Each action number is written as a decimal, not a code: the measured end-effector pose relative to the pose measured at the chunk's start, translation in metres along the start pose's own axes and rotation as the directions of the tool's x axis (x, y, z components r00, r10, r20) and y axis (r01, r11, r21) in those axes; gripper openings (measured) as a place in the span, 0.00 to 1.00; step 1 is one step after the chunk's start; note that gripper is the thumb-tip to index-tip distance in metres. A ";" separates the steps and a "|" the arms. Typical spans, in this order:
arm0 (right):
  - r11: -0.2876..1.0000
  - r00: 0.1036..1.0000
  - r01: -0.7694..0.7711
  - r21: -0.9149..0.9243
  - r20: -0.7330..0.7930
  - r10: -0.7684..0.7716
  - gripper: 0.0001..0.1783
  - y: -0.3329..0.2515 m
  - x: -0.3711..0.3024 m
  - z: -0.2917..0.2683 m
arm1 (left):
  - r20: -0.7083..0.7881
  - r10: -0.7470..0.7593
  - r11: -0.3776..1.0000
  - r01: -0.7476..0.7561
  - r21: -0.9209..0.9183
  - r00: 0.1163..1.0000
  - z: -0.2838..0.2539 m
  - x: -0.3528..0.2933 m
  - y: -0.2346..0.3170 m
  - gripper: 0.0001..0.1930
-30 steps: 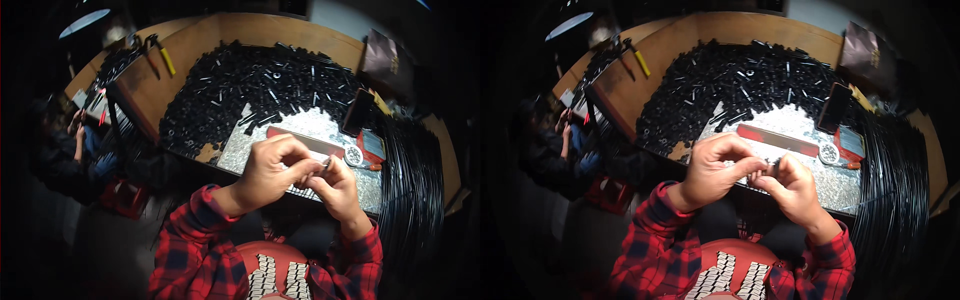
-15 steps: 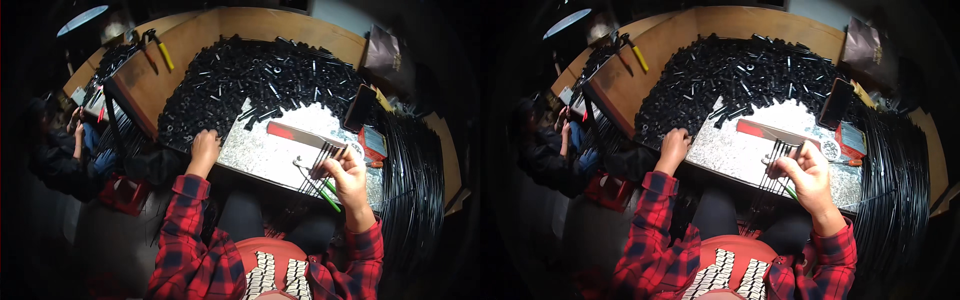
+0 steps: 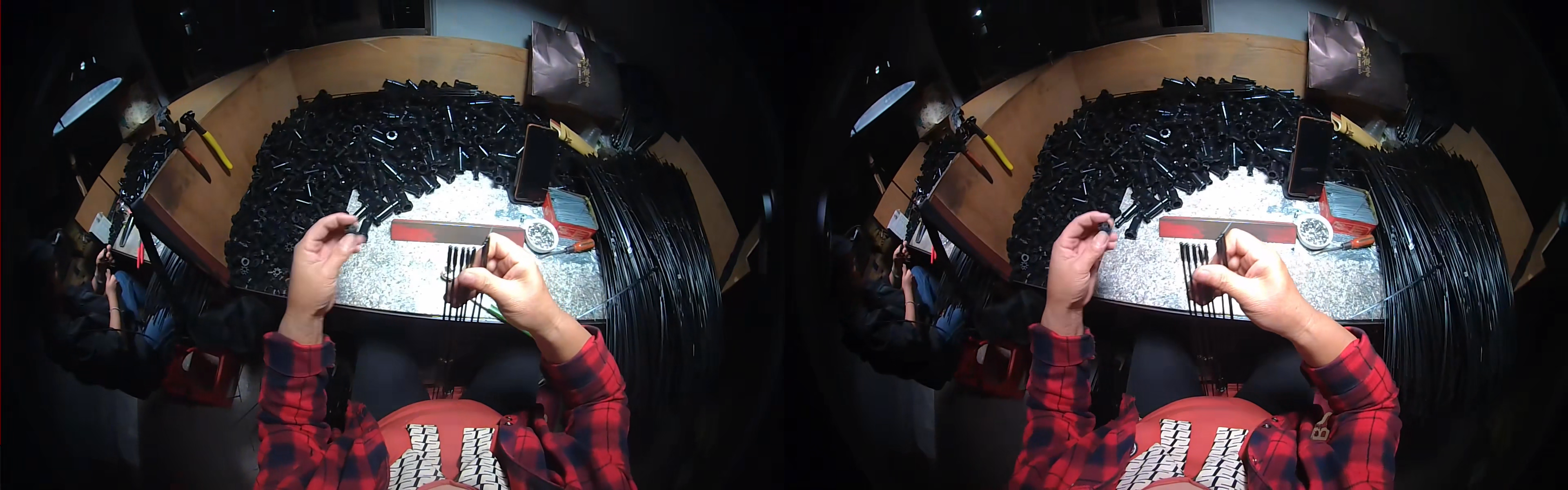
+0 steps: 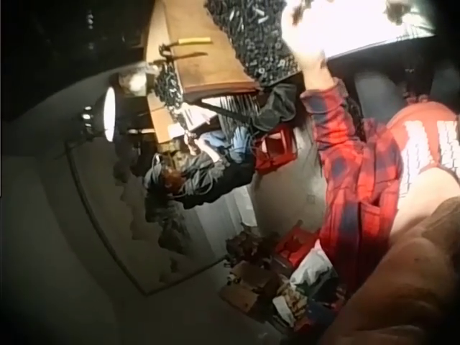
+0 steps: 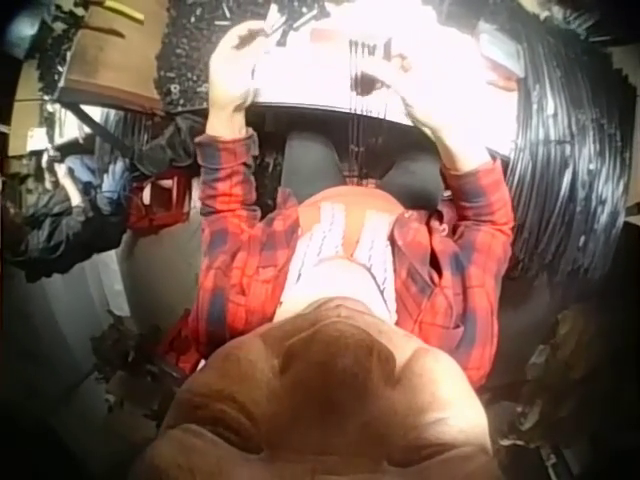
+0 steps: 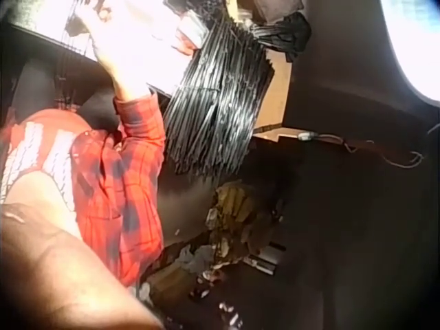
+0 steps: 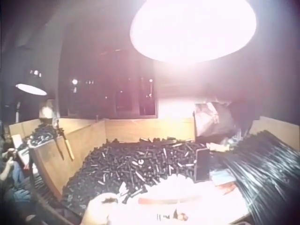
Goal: Assembling bundles of black cables into connectors using pliers at a workbench.
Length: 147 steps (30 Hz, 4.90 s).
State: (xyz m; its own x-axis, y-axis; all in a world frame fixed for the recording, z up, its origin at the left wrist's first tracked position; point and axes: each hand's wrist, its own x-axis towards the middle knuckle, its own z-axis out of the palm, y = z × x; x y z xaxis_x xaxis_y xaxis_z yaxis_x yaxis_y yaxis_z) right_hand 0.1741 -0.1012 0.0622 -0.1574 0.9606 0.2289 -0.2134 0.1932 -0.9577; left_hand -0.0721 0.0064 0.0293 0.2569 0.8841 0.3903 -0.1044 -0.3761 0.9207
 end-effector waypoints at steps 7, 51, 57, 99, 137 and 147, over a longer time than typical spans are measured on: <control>0.997 0.993 -0.049 0.064 0.113 0.042 0.08 0.003 0.009 0.014 | 0.218 0.022 0.717 0.136 -0.683 0.976 0.048 0.001 0.019 0.12; 0.998 0.981 -0.060 0.025 0.187 0.054 0.06 0.013 0.021 0.010 | 0.256 0.116 0.782 0.071 -0.619 0.960 0.065 -0.015 0.034 0.11; 0.993 0.974 -0.090 0.073 0.214 0.073 0.06 0.013 0.021 0.009 | 0.210 0.138 0.821 0.007 -0.572 0.968 0.068 -0.017 0.036 0.11; 0.997 0.901 -0.053 -0.061 0.427 0.075 0.06 0.005 0.018 0.010 | 0.636 0.252 0.737 0.282 -0.615 0.729 0.047 0.003 0.037 0.17; 0.854 0.960 0.269 -0.446 0.197 -0.200 0.12 0.060 0.014 0.047 | 0.198 0.222 0.858 -0.287 0.425 0.955 0.012 -0.041 0.058 0.13; 0.867 0.979 0.190 -0.461 0.151 -0.134 0.15 0.066 0.013 0.053 | 0.219 0.121 0.948 -0.178 0.263 0.968 0.013 -0.053 0.048 0.12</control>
State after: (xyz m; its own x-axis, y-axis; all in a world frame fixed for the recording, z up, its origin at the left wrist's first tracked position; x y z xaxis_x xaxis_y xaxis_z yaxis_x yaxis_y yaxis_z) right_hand 0.1070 -0.0866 0.0111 -0.2712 0.8849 0.3787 0.2297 0.4416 -0.8673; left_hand -0.0782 -0.0623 0.0531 0.4463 0.7500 0.4881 0.1079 -0.5866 0.8027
